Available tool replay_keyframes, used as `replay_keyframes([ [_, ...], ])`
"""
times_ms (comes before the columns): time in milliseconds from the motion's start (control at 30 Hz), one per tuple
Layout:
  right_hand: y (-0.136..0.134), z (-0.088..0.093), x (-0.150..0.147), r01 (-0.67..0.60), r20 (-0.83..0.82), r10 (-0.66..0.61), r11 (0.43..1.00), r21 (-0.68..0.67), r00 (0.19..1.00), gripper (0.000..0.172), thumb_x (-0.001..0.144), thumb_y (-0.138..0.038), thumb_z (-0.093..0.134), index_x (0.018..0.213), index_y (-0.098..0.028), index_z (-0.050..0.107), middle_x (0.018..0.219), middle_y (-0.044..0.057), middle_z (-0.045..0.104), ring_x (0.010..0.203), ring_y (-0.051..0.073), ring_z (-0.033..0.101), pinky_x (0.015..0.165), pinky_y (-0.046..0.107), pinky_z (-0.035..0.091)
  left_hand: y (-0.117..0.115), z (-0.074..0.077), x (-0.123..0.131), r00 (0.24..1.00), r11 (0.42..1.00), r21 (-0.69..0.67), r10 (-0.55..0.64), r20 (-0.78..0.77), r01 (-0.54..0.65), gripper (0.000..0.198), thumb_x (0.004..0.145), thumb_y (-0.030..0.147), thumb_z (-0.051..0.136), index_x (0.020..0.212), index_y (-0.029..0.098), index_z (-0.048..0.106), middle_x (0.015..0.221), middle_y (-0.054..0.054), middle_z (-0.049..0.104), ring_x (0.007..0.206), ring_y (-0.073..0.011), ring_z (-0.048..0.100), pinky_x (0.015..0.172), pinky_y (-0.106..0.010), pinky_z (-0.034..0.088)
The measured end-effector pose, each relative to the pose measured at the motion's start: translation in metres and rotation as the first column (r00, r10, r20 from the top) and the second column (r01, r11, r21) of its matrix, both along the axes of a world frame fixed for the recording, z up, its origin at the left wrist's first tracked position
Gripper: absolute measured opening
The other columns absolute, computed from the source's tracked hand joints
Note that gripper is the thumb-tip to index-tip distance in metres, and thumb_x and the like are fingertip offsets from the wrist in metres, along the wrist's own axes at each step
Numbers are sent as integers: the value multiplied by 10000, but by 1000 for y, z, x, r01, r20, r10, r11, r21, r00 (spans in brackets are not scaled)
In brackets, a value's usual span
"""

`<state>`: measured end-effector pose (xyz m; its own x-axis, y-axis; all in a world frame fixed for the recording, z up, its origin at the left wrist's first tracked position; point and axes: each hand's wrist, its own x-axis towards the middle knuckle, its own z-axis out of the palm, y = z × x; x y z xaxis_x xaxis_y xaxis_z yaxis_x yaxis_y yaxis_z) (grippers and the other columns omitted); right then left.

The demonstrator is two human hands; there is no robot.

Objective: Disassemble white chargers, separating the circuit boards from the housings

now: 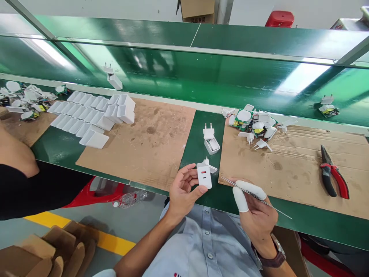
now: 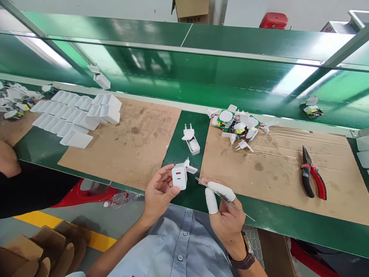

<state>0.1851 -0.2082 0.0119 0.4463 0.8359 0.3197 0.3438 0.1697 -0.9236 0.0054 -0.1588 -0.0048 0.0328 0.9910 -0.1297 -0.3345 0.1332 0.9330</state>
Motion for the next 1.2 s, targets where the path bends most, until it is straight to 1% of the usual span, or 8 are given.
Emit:
replay_keyframes([
  [100, 0, 1, -4, -134, 11, 134, 991, 21, 991, 230, 895, -128, 722, 1090, -244, 761, 1129, 83, 798, 1027, 268, 782, 938, 430, 664, 0, 0, 1, 1000, 1000, 8, -3, 12, 3, 620, 702, 243, 934, 1245, 223, 637, 1095, -92, 791, 979, -213, 766, 844, -319, 631],
  [233, 4, 3, -11, -296, -22, 298, 953, 69, 954, 339, 903, -46, 656, 1167, -250, 715, 1166, 78, 784, 1055, 266, 773, 934, 453, 664, 0, -2, 2, 1000, 1000, 27, 3, 7, -3, 634, 684, 191, 940, 1243, 225, 642, 1114, -88, 785, 1019, -217, 757, 883, -329, 623],
  [400, 7, 2, -14, -350, 60, 346, 933, 86, 936, 438, 886, -3, 637, 1247, -248, 678, 1202, 89, 768, 1111, 270, 753, 955, 457, 656, -2, -3, 4, 1000, 999, 41, 9, -9, -8, 645, 683, 165, 935, 1252, 219, 637, 1130, -91, 777, 1026, -216, 750, 910, -346, 615],
  [700, 7, 9, -13, -308, 161, 304, 951, 3, 939, 373, 888, -36, 647, 1193, -245, 695, 1227, 91, 764, 1121, 269, 752, 943, 434, 663, -1, -2, 5, 998, 999, 50, 9, -57, -6, 658, 676, 174, 937, 1253, 207, 623, 1161, -106, 765, 1064, -227, 736, 937, -369, 608],
  [833, 5, 11, -9, -239, 125, 231, 970, 49, 965, 356, 876, -28, 657, 1151, -250, 702, 1133, 69, 791, 1047, 264, 775, 906, 439, 673, -2, -3, 5, 998, 1000, 28, 15, -56, -13, 664, 668, 193, 943, 1249, 199, 623, 1163, -122, 762, 1071, -239, 731, 918, -368, 610],
  [933, 5, 12, -4, -176, 112, 166, 981, 84, 980, 337, 880, -24, 664, 1127, -248, 708, 1126, 73, 791, 1018, 262, 779, 886, 438, 673, -2, -3, 4, 999, 1000, 22, 18, -50, -17, 665, 668, 200, 945, 1250, 201, 623, 1144, -118, 764, 1050, -231, 731, 900, -358, 611],
  [1100, 10, 12, 13, -45, 215, 35, 998, 44, 976, 228, 914, -91, 676, 1093, -224, 724, 1060, 71, 802, 964, 243, 784, 852, 388, 671, -2, -2, 3, 998, 1000, 2, 17, -52, -17, 670, 668, 225, 948, 1253, 206, 623, 1122, -113, 761, 1036, -237, 731, 890, -370, 614],
  [1200, 14, 7, 34, -16, 305, 3, 999, 39, 952, 257, 925, -127, 678, 1160, -224, 712, 1106, 84, 789, 999, 246, 769, 888, 400, 656, -2, -1, 3, 999, 1000, 1, 18, -46, -18, 665, 669, 239, 948, 1250, 204, 625, 1115, -114, 759, 1040, -239, 729, 887, -371, 617],
])
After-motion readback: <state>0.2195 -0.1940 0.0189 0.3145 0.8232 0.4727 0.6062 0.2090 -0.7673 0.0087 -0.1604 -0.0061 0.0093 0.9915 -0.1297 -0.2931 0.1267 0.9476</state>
